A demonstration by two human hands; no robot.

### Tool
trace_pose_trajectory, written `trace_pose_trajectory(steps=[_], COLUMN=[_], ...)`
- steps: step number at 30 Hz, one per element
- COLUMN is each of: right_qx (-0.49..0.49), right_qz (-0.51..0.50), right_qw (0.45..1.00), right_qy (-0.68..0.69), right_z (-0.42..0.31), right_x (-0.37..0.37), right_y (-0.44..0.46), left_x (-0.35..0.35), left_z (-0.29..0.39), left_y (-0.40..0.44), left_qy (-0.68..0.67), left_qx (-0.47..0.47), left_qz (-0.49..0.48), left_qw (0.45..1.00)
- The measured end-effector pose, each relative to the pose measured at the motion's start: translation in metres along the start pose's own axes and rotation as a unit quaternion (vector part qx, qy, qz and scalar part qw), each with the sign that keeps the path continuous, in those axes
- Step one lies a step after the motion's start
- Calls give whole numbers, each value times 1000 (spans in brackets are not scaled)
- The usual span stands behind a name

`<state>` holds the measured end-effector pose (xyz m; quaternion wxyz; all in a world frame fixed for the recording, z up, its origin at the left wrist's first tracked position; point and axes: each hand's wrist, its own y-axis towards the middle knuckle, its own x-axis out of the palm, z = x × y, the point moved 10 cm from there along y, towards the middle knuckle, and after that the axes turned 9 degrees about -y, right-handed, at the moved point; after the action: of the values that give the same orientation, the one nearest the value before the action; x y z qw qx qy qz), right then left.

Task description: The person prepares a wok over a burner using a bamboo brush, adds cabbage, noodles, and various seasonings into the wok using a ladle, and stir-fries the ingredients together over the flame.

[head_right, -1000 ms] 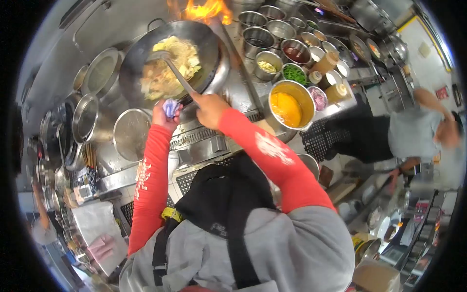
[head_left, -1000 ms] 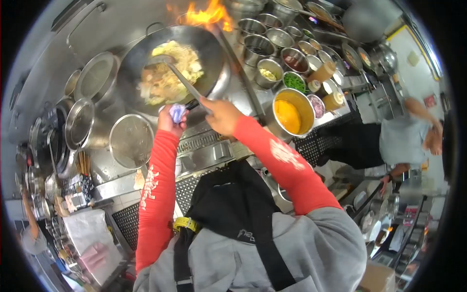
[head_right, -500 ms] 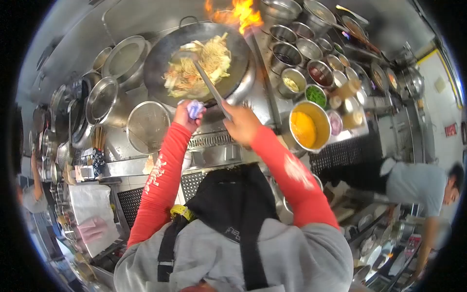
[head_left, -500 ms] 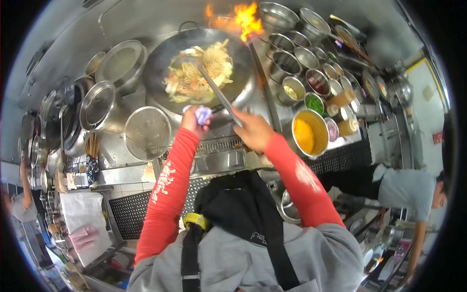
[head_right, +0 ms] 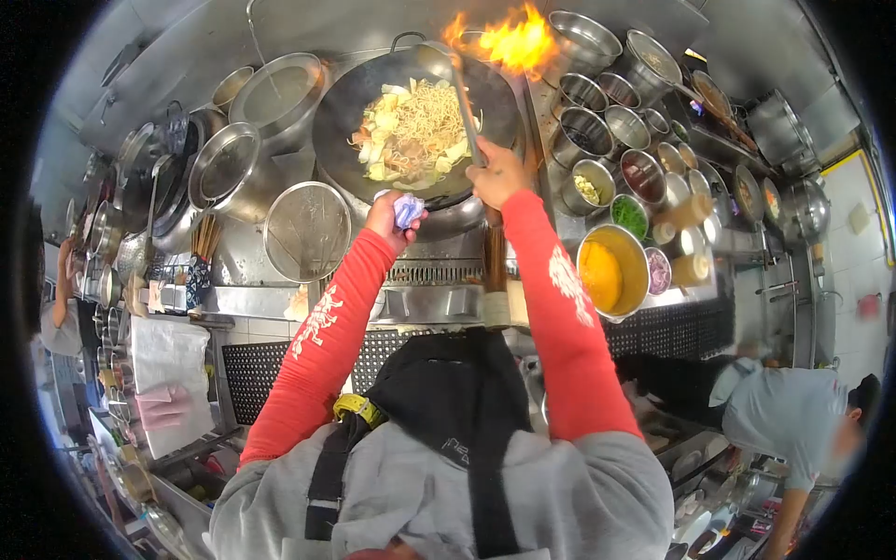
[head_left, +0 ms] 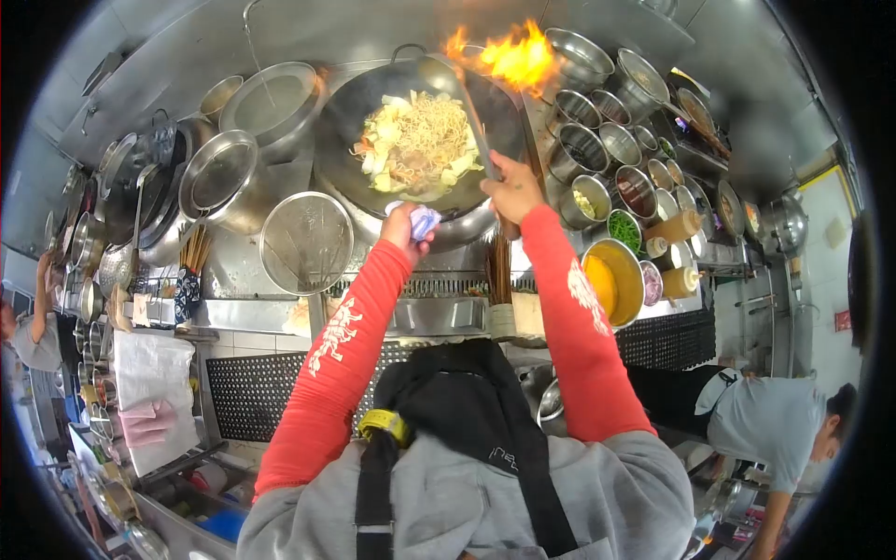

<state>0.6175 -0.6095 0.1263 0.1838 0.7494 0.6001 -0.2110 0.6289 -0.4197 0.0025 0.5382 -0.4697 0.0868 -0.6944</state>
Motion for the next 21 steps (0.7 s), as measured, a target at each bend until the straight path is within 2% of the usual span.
trace_pose_trajectory(steps=[2,3,5,7,9,11,14,17,19,21], right_qx=[8,-37,-267,-255,-194,-156,-157,-174,-107,109], right_qz=[-52,-94,-14,-95,-122,-124,-84,-56,-84,-160], right_qw=[998,993,942,931,926,908,893,923,963,967], right_qy=[32,-53,-201,-243,-299,-369,-413,-338,-233,-164], right_z=[-7,-16,-16,-20,-20,-28,-35,-57,-70,-71], right_x=[17,27,39,29,-9,-49,-80,-89,-112,-148], right_y=[1,-6,-39,-80,-119,-147,-175,-194,-207,-230], left_x=[0,-1,-2,-1,1,0,1,-3,2,14], left_z=[0,-1,-1,1,2,1,2,1,-1,-6], left_y=[1,2,3,2,2,4,7,9,-5,-52], left_qy=[0,-3,-7,-7,-11,-12,-5,-17,-37,-37], left_qx=[-2,-1,4,15,8,0,-6,22,41,-17], left_qz=[-5,-8,-9,-10,-16,-6,-3,20,0,-14], left_qw=[1000,1000,1000,1000,1000,1000,1000,999,998,999])
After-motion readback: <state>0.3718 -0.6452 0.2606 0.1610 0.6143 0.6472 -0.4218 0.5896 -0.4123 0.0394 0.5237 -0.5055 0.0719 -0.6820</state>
